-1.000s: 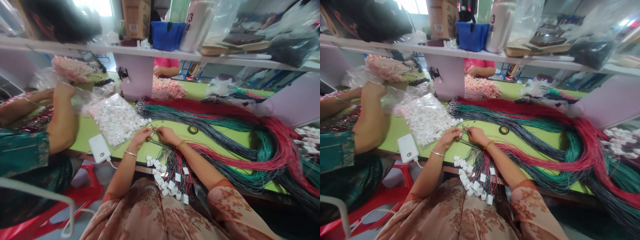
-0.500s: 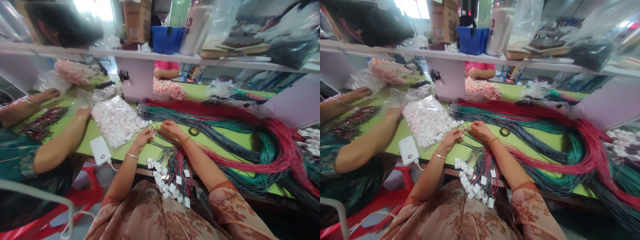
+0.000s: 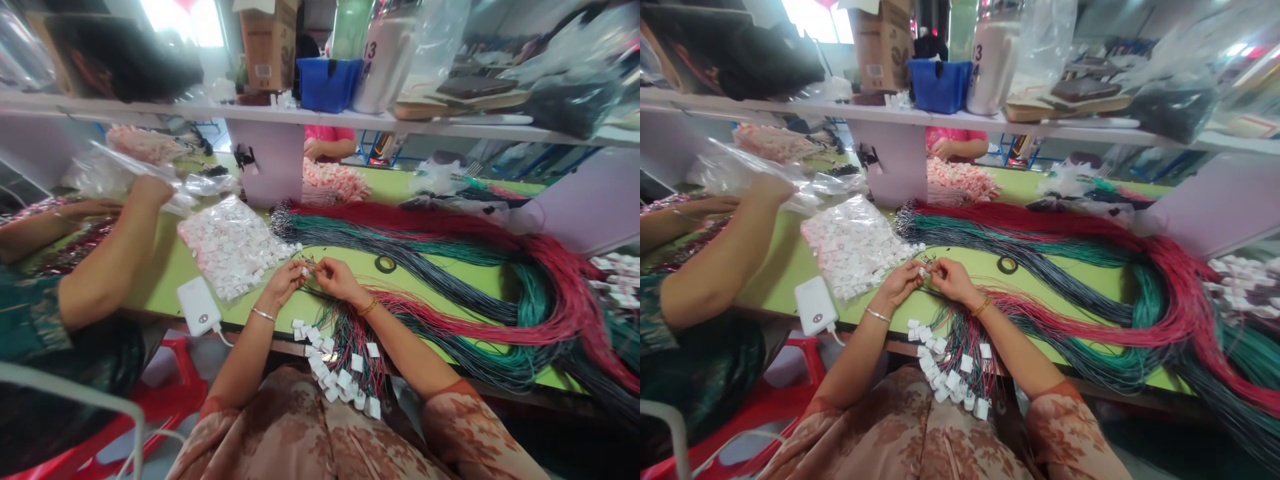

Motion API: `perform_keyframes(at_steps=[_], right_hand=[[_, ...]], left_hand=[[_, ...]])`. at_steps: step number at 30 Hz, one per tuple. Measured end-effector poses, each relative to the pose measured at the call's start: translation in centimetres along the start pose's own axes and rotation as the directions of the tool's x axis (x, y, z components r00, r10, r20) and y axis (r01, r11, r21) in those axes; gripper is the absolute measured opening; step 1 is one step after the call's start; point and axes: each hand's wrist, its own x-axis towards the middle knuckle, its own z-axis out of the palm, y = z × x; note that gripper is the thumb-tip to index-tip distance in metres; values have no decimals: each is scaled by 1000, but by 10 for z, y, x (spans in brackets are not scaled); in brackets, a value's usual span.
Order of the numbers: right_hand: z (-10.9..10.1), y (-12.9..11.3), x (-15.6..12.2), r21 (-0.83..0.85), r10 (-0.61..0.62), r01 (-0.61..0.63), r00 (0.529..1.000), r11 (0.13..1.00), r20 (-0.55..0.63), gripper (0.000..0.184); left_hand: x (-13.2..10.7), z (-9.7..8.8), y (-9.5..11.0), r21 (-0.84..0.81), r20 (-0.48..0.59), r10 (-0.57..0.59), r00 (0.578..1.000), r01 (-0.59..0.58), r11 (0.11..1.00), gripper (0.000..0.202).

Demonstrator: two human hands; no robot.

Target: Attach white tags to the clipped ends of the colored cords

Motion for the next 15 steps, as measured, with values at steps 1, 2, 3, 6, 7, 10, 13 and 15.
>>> perform_keyframes(at_steps=[1, 2, 3, 6, 7, 10, 13, 15], right_hand=[[1, 1, -2, -15, -7, 7, 1000, 1000, 6, 11], [3, 2, -3, -29, -11, 11, 1000, 1000, 9, 10], [3, 2, -4, -43, -10, 10, 1000, 999, 8, 10], [4, 4, -4, -81, -13, 13, 1000, 997, 1, 10], [4, 4, -3, -93, -22, 22, 1000, 995, 6, 9], [2, 5, -4, -136, -58, 61, 998, 989, 25, 8], [2, 6, -4, -180, -91, 93, 996, 979, 20, 6], [5, 6, -4, -198, -119, 118, 993, 973, 8, 6]], left_hand=[[0, 0, 0, -1, 2, -2, 1000, 2, 1000, 18], [0, 0, 0, -1, 3, -2, 1000, 2, 1000, 18], [0, 0, 1, 0, 4, -1, 1000, 1, 1000, 17], [-1, 0, 1, 10, 11, 3, 1000, -3, 1000, 18], [-1, -1, 2, 13, 14, 5, 1000, -5, 1000, 18], [-1, -1, 2, 3, 18, 7, 1000, -7, 1000, 20], [0, -1, 0, -16, 12, 6, 1000, -6, 1000, 23], [1, 0, -2, -15, -9, 13, 1000, -13, 1000, 24]])
